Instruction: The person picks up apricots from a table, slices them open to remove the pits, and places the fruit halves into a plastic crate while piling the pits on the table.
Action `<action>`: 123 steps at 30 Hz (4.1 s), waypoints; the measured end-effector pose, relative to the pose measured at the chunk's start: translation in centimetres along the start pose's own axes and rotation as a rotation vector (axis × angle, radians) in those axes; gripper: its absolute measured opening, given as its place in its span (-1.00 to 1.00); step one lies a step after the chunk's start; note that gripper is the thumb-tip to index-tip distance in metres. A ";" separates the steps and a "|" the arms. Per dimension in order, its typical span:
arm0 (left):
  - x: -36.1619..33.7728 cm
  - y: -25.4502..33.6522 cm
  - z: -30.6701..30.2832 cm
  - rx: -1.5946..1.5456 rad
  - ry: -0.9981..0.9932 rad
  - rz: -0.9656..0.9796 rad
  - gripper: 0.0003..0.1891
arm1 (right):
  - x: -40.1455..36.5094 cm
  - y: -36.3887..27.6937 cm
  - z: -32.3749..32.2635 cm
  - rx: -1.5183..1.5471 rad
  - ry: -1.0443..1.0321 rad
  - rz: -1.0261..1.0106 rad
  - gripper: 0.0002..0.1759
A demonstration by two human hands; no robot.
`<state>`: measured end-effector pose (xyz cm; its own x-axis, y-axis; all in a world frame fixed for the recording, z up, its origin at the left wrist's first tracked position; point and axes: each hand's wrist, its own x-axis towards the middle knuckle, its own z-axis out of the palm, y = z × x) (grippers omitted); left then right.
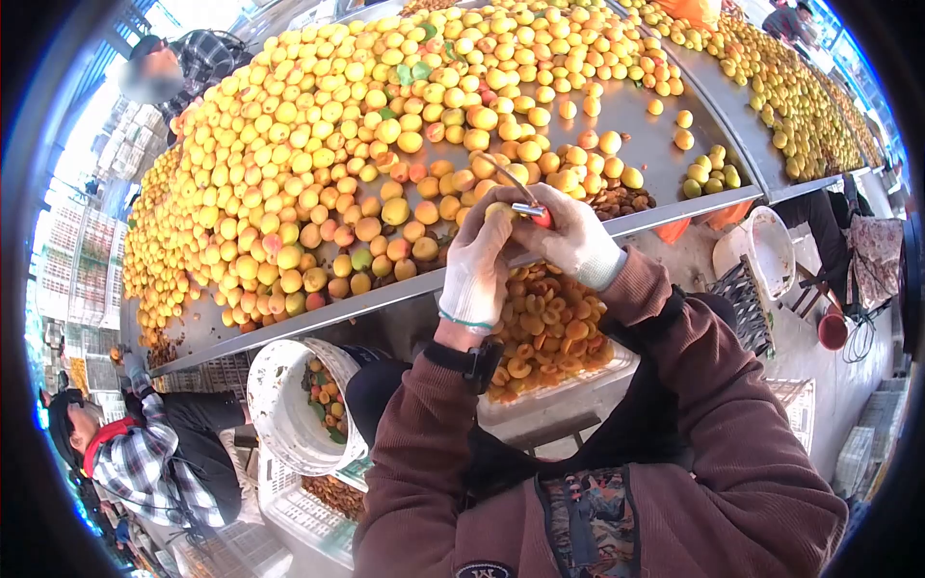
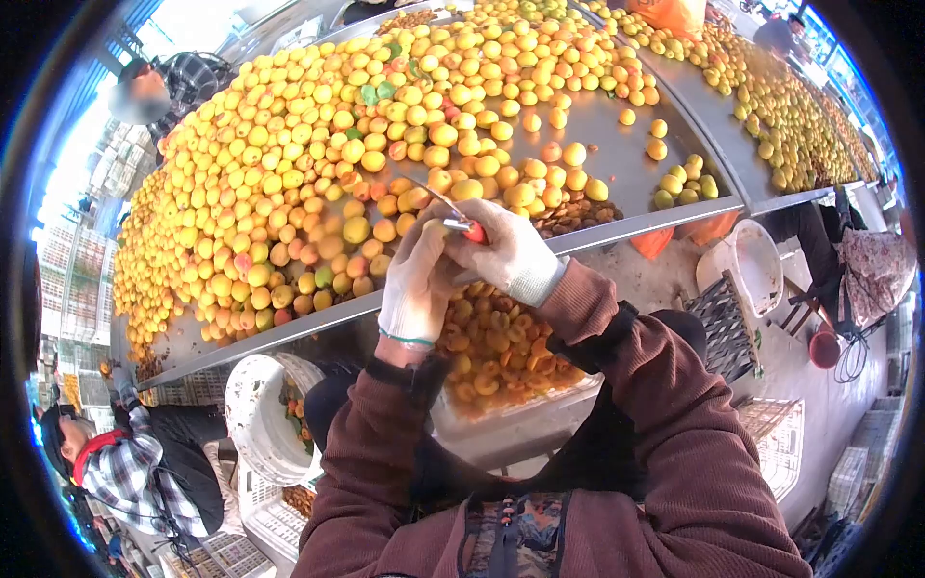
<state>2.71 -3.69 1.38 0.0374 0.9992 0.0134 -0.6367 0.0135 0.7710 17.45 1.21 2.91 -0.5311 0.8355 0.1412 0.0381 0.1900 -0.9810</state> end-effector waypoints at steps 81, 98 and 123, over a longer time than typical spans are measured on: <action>1.6 -0.3 -0.6 0.115 0.155 0.078 -0.36 | -1.3 3.6 1.8 0.009 0.146 -0.009 -0.64; 2.4 -1.9 0.5 0.518 0.429 0.047 -0.53 | -1.2 4.1 2.8 -0.267 0.264 0.005 -0.66; 1.4 -0.2 -3.5 1.453 0.104 0.448 -0.55 | -0.5 2.7 0.9 -0.271 -0.038 0.137 -0.68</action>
<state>0.19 -2.18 -1.01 -0.0393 0.9098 0.4132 0.7073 -0.2668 0.6546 17.04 0.83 0.11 -0.5362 0.8441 -0.0002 0.3337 0.2118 -0.9185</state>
